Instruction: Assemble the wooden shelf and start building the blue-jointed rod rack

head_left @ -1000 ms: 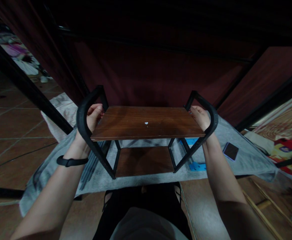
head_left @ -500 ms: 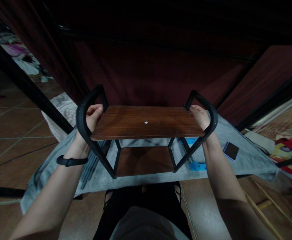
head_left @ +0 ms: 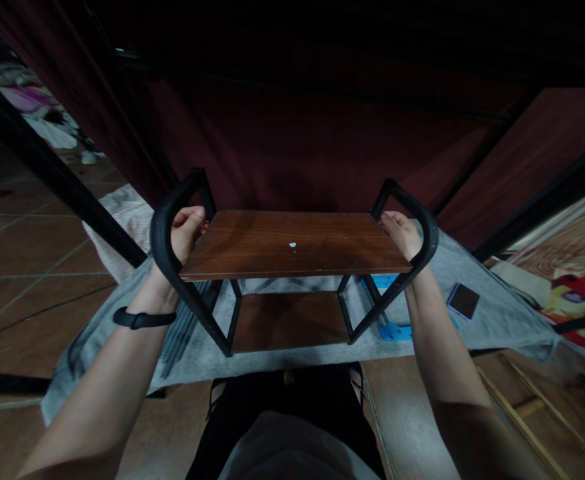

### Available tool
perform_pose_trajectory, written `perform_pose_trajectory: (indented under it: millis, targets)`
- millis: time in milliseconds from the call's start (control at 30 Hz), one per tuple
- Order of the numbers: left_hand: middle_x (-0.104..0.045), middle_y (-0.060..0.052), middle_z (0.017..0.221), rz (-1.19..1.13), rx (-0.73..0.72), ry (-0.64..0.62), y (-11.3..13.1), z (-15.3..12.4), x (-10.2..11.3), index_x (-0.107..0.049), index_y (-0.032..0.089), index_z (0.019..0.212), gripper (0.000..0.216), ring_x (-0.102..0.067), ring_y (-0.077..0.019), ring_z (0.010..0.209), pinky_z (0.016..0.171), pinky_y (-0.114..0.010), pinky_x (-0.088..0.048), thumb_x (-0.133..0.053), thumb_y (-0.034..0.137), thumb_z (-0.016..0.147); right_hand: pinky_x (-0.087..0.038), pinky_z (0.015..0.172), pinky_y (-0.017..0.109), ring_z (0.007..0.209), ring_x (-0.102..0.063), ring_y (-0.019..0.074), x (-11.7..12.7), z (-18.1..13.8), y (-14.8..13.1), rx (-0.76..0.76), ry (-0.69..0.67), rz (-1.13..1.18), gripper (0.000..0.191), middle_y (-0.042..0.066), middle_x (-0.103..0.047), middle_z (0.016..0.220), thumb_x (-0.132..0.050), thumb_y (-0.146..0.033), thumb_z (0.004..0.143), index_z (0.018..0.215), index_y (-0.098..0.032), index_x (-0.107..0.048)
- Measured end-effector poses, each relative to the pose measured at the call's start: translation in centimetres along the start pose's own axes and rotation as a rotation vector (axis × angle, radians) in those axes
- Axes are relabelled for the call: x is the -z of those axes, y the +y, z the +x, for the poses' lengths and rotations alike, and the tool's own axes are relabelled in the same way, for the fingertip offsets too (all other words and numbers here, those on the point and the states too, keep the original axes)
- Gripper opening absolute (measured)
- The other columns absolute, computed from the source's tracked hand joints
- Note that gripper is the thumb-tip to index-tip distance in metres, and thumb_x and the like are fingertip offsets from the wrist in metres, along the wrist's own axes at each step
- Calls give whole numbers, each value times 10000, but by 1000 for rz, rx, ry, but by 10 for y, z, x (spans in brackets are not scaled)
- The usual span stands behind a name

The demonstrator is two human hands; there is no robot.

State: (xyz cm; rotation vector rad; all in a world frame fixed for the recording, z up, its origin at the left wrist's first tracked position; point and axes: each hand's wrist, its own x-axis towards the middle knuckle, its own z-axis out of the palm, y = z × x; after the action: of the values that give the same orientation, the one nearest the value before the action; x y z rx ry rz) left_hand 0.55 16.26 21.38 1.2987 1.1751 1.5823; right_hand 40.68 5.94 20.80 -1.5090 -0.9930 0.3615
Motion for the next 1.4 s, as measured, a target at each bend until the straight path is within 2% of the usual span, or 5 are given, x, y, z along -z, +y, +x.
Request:
perform_pose_trajectory:
  millis: [467,700,1000,1267,1400]
  targets:
    - [-642,19,648,-26,-4,40,-1,-1,1,-718,147,750,113,-543,-54,587,554,-131,-466,-667,75,822,-403,530,238,573,-530,128,-6,12,-1,7,-26,2,288,-17,-540,593,-688,-463,837,728,-223,-573]
    - [-603,16,588,-73,12,-35,-3,2,3,-736,135,801,86,-499,-67,534,536,-158,-456,-678,164,858,-371,502,227,542,-510,118,-3,9,4,5,-26,-11,302,-29,-538,576,-694,-475,833,720,-228,-563]
    - [-645,11,648,-33,-6,10,-5,1,4,-725,146,759,70,-545,-68,579,580,-165,-481,-694,119,816,-384,512,229,535,-487,113,-5,12,2,20,-41,-16,306,-28,-513,563,-676,-454,828,679,-224,-540]
    - [-679,-2,700,-3,-55,3,-12,6,9,-753,150,839,61,-567,-88,628,580,-179,-484,-712,158,794,-393,530,223,528,-465,97,-9,13,3,-42,-32,91,242,-29,-523,606,-656,-382,826,686,-220,-543]
    - [-662,1,680,-26,-39,-15,-14,9,9,-761,154,885,94,-549,-85,597,552,-179,-464,-694,189,828,-374,522,231,521,-450,96,-7,10,3,-23,-18,94,235,-26,-535,637,-650,-397,834,715,-222,-548]
